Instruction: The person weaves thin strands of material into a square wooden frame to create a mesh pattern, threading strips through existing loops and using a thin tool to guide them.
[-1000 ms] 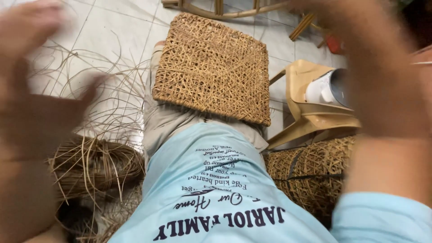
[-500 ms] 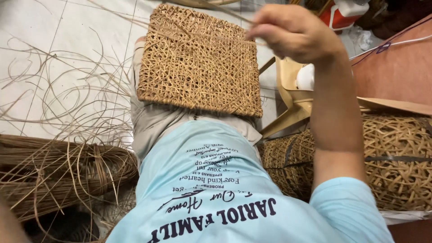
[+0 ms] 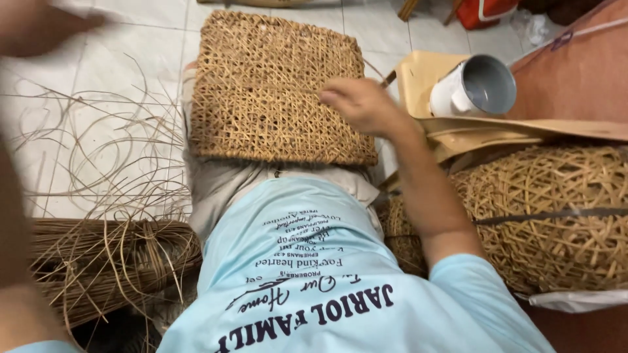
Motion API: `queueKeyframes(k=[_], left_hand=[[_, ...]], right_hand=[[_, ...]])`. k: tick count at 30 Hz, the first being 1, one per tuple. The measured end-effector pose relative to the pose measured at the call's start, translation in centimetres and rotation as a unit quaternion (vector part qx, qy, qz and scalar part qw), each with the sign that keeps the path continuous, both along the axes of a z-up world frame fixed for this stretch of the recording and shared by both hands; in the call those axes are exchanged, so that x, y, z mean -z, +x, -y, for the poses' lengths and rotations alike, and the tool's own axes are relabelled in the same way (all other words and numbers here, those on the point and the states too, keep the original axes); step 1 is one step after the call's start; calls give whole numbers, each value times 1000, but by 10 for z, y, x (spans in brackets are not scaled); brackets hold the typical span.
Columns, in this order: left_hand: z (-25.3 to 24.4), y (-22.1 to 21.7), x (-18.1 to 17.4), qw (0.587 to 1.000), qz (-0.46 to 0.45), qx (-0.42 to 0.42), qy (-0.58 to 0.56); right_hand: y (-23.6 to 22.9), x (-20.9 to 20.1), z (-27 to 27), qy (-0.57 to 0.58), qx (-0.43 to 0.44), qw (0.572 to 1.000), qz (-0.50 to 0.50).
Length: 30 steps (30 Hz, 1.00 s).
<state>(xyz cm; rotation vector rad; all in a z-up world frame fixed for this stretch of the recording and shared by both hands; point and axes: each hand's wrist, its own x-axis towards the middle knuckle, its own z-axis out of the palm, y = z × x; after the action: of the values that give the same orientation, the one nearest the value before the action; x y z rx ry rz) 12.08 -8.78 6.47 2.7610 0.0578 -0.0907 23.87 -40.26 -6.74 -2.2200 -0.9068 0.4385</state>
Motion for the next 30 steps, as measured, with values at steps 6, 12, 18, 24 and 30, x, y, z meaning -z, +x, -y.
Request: queueKeyframes(k=[6,12,18,24,30], left_hand=[[40,-12,89,972,16,174,-156],[-126,-29,143,949,262,135,-115],[-226,-27,224,977,166,-26,-130],[54,-33,119,979,78,125,-143],[33,-29,164,922,322,200,-78]], right_hand=[[-16,8,-56,-57,-152,947,276],[-7,-9,-7,-21,-106,993,44],[-10,24,28,-3,-59,995,-85],[-45,37,-23,147,-172,970,-86],[-44,43,-1,263,-187,889,-325]])
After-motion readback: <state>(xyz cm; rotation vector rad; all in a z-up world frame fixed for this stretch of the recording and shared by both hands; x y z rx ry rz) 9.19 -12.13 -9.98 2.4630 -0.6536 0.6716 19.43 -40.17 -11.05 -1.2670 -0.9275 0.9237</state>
